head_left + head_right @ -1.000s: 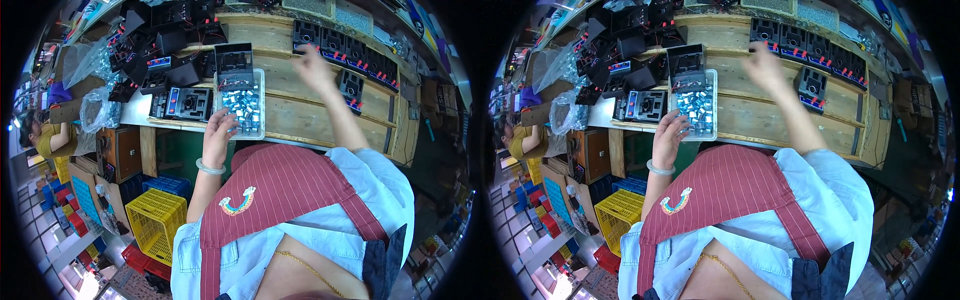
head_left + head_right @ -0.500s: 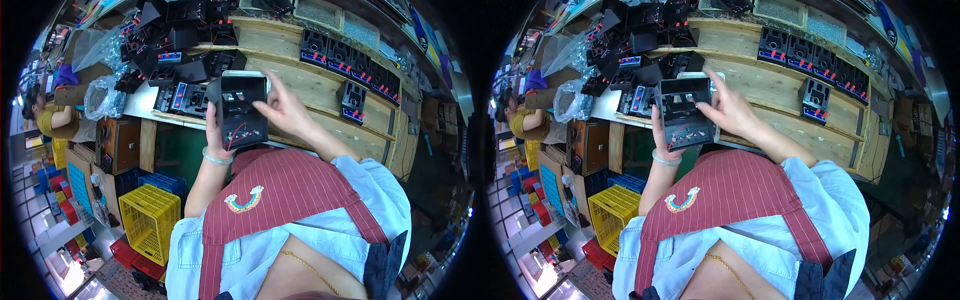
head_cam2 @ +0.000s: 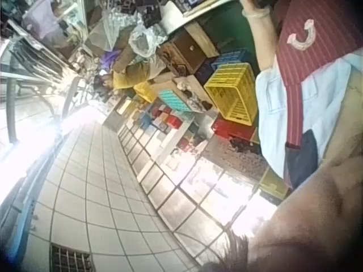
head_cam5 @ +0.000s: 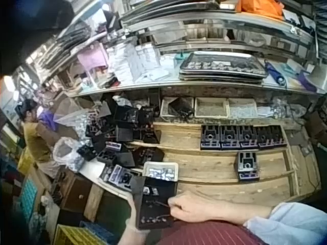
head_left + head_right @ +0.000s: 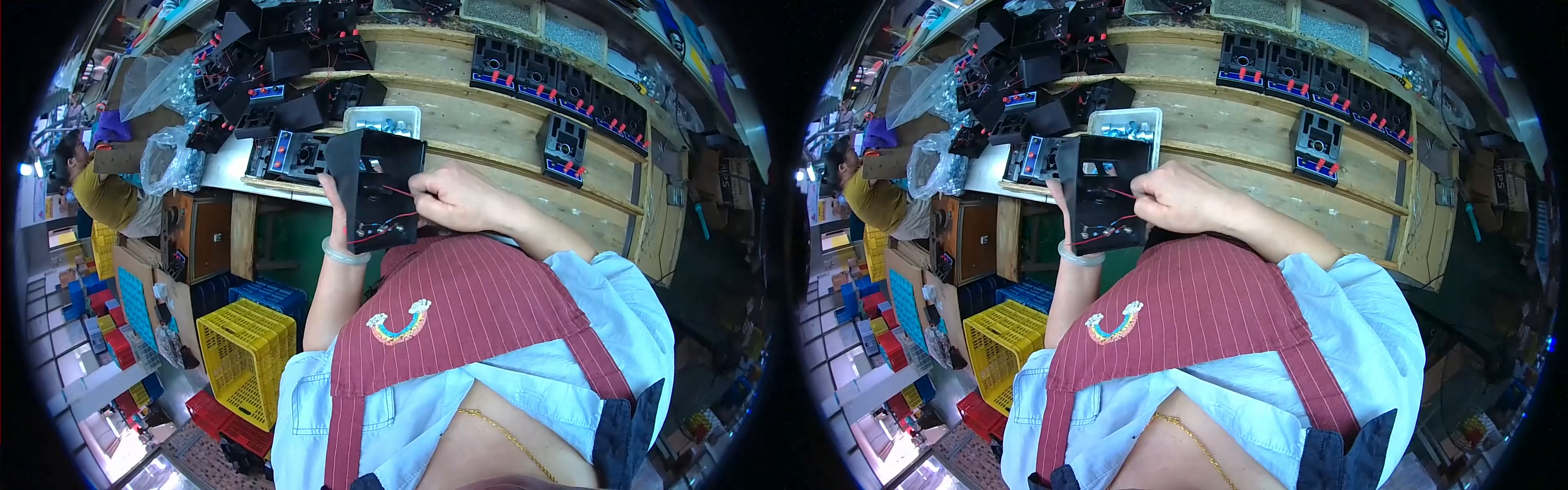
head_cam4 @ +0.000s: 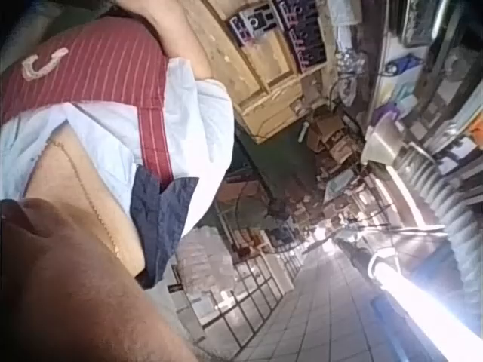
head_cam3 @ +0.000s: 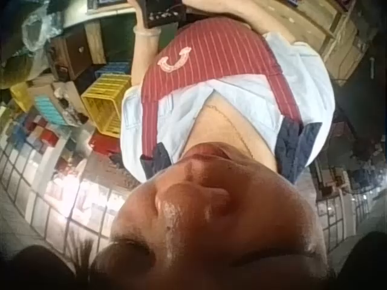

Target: The person is assembling electronic components by inserting small metal pins into plastic housings.

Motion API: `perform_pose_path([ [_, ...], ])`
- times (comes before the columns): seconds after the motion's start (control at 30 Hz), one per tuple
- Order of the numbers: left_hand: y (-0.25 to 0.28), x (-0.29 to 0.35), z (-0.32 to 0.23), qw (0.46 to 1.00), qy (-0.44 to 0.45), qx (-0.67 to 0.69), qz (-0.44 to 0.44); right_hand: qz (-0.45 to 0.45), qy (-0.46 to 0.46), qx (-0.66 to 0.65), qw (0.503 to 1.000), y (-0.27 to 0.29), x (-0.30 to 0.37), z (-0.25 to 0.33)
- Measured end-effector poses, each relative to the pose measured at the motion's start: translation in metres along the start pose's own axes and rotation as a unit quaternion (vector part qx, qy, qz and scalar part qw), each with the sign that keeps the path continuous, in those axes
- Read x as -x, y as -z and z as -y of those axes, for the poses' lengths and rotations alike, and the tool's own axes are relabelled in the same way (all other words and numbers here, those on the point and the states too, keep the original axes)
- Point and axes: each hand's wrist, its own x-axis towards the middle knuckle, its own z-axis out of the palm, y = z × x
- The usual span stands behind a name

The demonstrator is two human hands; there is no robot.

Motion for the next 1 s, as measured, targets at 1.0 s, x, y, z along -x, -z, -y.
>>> perform_pose_path([
  [1.0,0.063,0.038,-0.035,0.958,-0.121,-0.068,-0.25,-0.135,-0.065,0.01,0.989,-0.053,-0.084,-0.056],
])
